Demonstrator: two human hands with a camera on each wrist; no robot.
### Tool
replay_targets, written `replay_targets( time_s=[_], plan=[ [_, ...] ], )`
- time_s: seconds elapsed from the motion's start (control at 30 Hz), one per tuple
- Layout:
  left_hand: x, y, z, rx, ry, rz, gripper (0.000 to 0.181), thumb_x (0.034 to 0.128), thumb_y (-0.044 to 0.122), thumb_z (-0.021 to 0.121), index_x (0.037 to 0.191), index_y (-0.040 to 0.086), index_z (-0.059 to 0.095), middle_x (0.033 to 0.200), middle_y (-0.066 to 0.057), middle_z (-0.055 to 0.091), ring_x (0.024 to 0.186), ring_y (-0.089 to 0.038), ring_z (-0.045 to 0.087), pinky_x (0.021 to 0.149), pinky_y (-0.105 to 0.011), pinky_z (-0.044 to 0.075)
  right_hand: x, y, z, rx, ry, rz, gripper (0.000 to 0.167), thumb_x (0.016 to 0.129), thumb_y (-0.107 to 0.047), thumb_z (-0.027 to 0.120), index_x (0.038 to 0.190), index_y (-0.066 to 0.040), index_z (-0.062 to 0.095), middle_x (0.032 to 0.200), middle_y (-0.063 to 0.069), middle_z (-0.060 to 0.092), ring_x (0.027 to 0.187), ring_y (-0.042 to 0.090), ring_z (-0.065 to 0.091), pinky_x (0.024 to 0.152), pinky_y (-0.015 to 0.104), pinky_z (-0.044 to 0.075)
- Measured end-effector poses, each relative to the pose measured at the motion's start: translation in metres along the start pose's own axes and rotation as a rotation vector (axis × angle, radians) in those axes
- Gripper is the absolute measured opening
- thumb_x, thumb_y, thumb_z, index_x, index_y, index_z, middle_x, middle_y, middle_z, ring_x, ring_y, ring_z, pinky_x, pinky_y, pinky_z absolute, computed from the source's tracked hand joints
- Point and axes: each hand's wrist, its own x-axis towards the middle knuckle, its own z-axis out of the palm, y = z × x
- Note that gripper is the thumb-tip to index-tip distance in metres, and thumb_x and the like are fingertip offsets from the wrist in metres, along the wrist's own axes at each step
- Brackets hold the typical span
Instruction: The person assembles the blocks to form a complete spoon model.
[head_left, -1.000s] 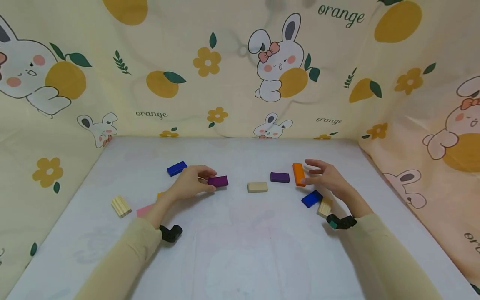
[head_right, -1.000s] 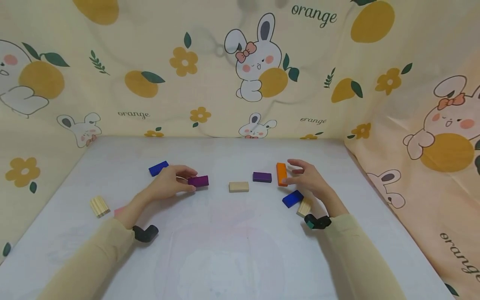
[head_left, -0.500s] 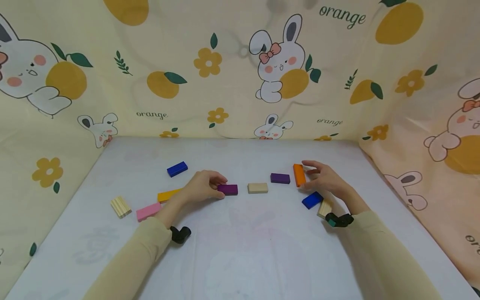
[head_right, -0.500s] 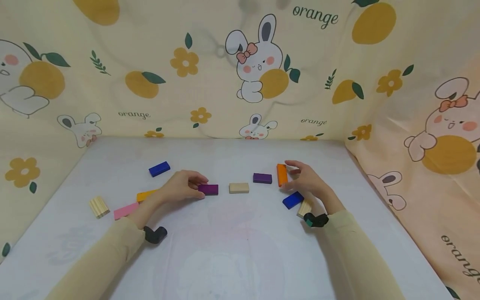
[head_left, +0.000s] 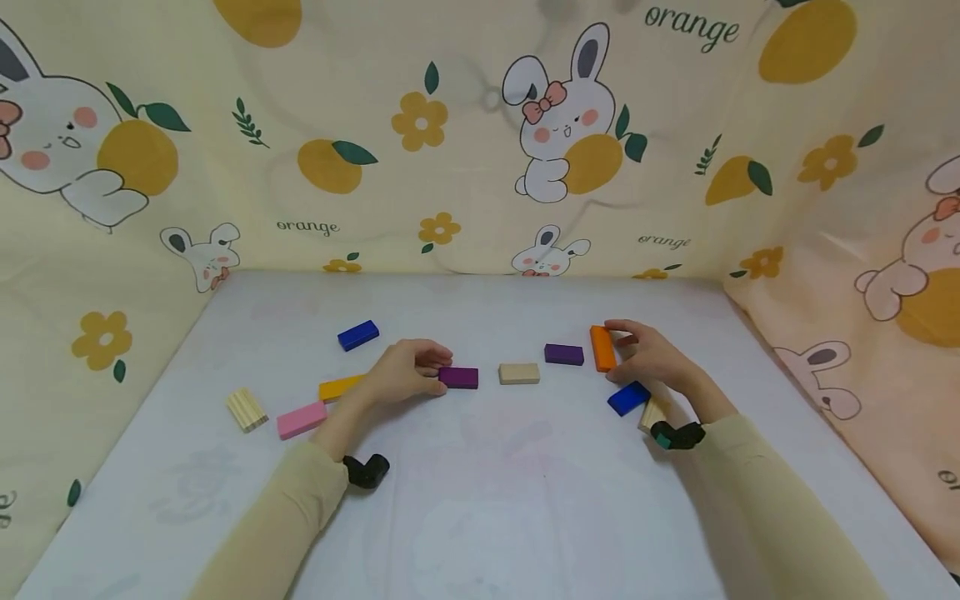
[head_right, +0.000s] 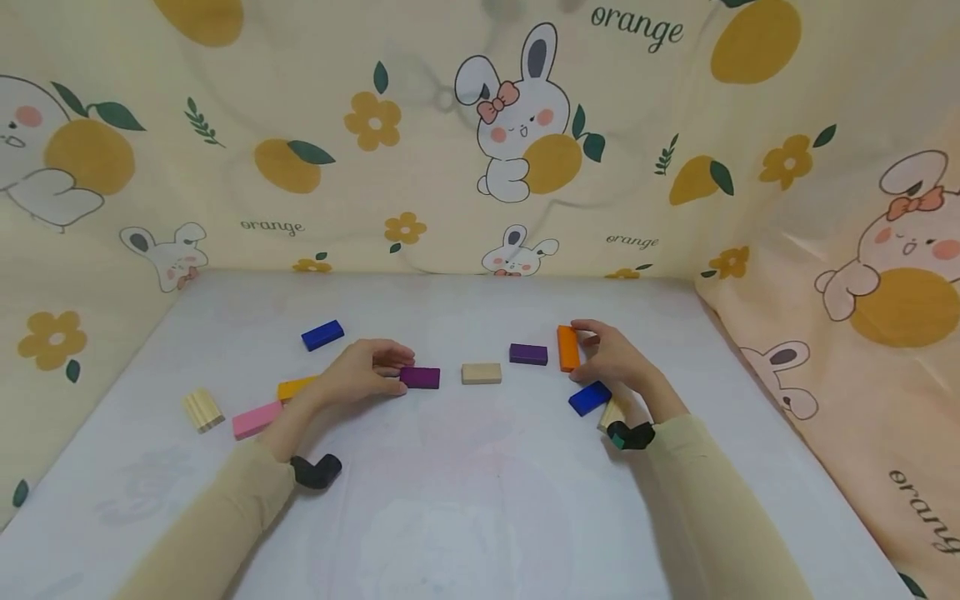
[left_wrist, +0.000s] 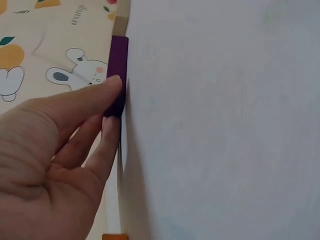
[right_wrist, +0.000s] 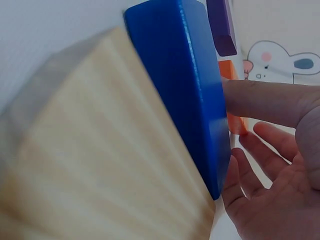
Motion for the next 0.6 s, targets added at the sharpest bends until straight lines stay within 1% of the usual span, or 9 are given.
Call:
replay_targets(
  time_s=[0.2,0.3,0.43,0.6],
  plan=[
    [-0.002,-0.001,0.005,-0.039,0.065,-0.012,0.046,0.0826,0.005,0.080,0.126,0.005,0.063,0.118,-0.005,0.066,0.108,-0.019,0.062,0.094,-0.032,0.048,0.004,0.002,0.000,-0.015,0.012,0.004,0.094,0.073,-0.018,0.088,0.151,-0.014,0.036,0.148,0.019,0.038,0.129,0.042,0.038,0.102,0.061,0.035],
    [-0.004,-0.001,0.007,-0.080,0.087,-0.023,0.047,0.0824,0.005,0.080,0.126,0.005,0.062,0.119,-0.006,0.066,0.108,-0.019,0.062,0.095,-0.032,0.048,0.004,0.002,0.001,-0.011,0.018,0.004,0.094,0.072,-0.021,0.088,0.151,-0.014,0.037,0.147,0.019,0.039,0.129,0.042,0.038,0.103,0.062,0.034],
    [-0.008,0.000,0.008,-0.134,0.104,-0.029,0.048,0.0820,0.003,0.080,0.126,0.005,0.062,0.120,-0.008,0.065,0.108,-0.019,0.062,0.095,-0.033,0.048,0.005,0.001,0.001,-0.013,0.020,0.009,0.095,0.071,-0.023,0.089,0.150,-0.015,0.037,0.146,0.019,0.039,0.130,0.041,0.037,0.104,0.064,0.029],
    [-0.007,-0.001,0.011,-0.146,0.107,-0.022,0.045,0.0826,0.004,0.079,0.125,0.006,0.063,0.120,-0.007,0.065,0.107,-0.018,0.063,0.094,-0.032,0.048,0.003,0.000,0.002,-0.030,0.031,0.041,0.096,0.070,-0.024,0.090,0.150,-0.016,0.038,0.145,0.019,0.041,0.130,0.041,0.037,0.104,0.065,0.029]
  ],
)
